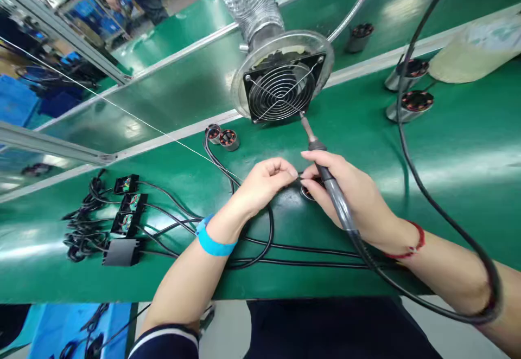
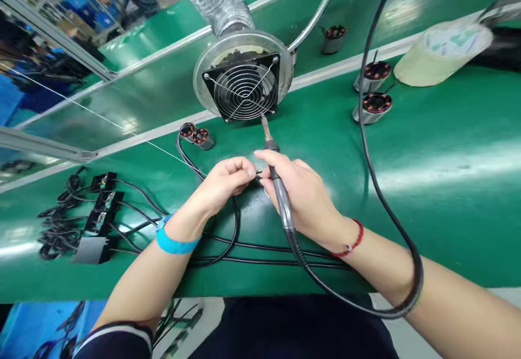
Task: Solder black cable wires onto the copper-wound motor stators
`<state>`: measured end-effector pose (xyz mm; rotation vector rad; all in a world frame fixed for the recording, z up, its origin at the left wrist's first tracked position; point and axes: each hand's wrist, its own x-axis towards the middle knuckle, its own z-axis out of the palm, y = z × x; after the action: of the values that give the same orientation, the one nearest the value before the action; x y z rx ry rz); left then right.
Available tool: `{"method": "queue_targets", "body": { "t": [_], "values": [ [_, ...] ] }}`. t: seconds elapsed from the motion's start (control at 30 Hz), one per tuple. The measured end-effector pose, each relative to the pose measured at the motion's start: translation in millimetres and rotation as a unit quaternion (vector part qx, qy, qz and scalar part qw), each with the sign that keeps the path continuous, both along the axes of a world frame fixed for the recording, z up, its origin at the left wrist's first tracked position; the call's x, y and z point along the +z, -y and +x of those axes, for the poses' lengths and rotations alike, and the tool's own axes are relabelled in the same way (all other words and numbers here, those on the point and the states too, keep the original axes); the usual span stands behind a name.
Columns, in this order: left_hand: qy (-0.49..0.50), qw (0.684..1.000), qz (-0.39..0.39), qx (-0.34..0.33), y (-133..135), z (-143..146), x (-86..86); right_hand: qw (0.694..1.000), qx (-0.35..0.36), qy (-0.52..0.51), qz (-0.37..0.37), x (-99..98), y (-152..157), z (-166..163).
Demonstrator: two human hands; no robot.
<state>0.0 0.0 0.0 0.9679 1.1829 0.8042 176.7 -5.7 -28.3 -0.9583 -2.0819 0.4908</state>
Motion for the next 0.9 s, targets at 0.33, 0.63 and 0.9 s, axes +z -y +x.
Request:
{"method": "queue_targets", "body": {
  "t": [0.33, 0.63, 0.9],
  "values": [
    [0.001, 1.000, -0.021, 0.007, 1, 0, 0.6, 0.994, -0.011, -0.060, -0.096, -3.1, 3, 2],
    [-0.013, 1.000, -0.023, 0.012, 1, 2, 4.3, 0.996, -0.008, -0.061, -0.059, -8.4, 0, 8],
    [-0.014, 1.000, -0.017, -0.001, 3, 3, 1.6, 0.998, -0.039, -0.022, -0.039, 1.9, 1, 5]
  ]
}}
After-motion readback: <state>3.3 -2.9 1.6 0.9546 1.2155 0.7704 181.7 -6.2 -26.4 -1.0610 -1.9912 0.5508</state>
